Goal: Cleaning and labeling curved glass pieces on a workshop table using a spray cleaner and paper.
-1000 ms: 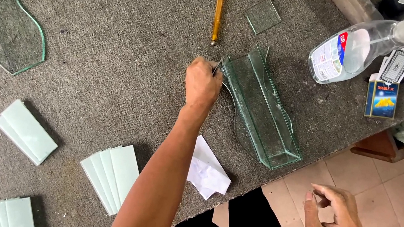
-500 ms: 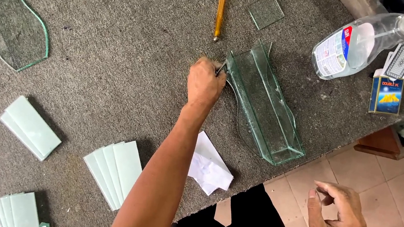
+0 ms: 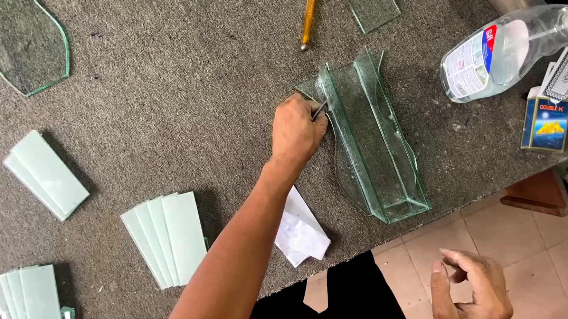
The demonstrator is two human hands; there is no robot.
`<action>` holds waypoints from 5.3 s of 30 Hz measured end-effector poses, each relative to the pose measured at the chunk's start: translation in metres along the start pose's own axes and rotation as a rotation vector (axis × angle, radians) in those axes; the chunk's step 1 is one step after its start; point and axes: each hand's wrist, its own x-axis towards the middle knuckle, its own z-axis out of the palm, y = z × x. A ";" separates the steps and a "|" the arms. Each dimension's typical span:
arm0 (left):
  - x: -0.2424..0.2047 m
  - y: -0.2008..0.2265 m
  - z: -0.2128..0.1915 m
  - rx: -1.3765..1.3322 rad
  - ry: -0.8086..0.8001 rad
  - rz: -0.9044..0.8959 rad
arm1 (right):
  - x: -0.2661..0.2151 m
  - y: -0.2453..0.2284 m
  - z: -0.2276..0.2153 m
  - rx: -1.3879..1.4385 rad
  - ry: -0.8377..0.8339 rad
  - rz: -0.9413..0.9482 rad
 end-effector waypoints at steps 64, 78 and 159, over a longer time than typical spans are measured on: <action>-0.278 -0.033 0.010 -0.249 0.027 0.099 | -0.044 -0.002 -0.015 0.157 -0.046 -0.046; -0.262 -0.128 0.035 0.648 0.025 0.093 | -0.061 -0.022 -0.002 0.203 -0.210 -0.003; -0.407 -0.095 0.043 -0.114 0.042 0.098 | -0.198 0.179 0.082 0.569 -0.198 1.108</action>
